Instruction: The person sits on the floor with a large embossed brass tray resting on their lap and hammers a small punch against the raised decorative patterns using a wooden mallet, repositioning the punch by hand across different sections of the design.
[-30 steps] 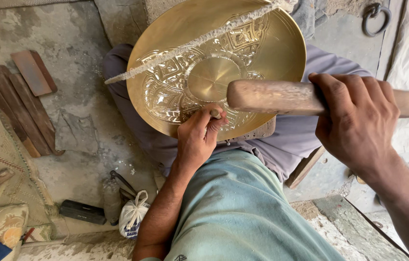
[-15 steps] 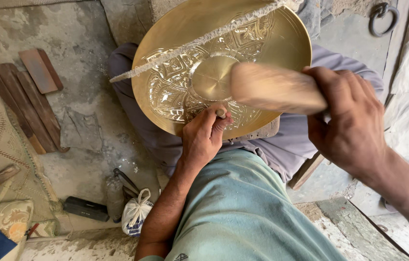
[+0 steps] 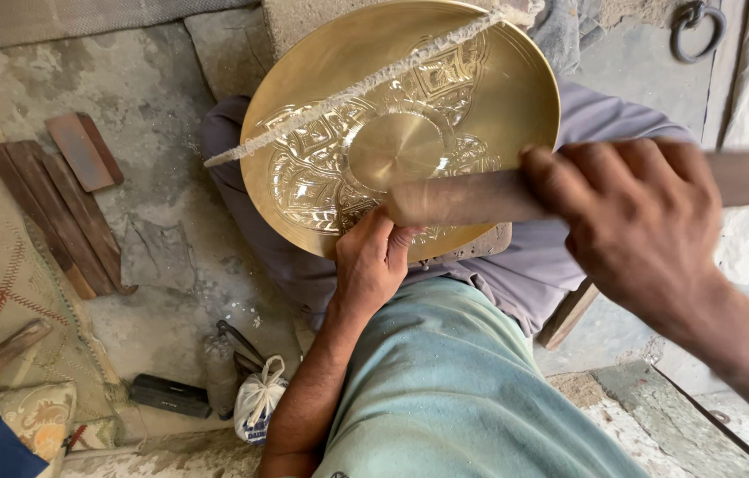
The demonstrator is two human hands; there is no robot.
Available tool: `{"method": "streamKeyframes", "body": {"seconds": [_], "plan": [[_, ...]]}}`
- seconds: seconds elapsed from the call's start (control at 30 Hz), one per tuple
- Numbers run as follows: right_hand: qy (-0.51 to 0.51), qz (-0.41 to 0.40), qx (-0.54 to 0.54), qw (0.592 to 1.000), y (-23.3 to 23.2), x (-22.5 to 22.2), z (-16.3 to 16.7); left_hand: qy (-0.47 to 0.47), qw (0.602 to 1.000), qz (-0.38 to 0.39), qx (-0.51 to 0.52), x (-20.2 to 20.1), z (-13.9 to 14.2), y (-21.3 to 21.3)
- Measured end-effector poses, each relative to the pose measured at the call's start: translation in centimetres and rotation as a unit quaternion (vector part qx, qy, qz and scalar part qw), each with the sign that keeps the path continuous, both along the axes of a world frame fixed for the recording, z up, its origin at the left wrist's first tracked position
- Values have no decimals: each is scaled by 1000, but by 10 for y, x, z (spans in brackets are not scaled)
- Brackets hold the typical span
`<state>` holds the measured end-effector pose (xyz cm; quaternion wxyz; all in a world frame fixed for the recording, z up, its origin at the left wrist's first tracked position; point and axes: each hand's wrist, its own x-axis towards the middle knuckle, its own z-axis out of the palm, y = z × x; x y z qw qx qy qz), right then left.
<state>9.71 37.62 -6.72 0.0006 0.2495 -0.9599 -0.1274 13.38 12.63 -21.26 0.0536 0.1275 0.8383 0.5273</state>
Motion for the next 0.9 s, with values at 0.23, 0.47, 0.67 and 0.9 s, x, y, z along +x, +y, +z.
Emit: {"method": "streamKeyframes", "body": {"seconds": [0.23, 0.47, 0.67, 0.9], "plan": [[-66, -79, -88, 991, -5, 1, 5, -16, 1000, -3, 11, 0, 1, -1], [-88, -104, -103, 985, -2, 3, 3, -10, 1000, -2, 8, 0, 1, 0], [-58, -94, -115, 987, 0, 2, -1, -19, 1000, 5, 17, -1, 4, 2], [8, -34, -66, 997, -6, -1, 0, 9, 1000, 2, -3, -3, 4, 2]]}}
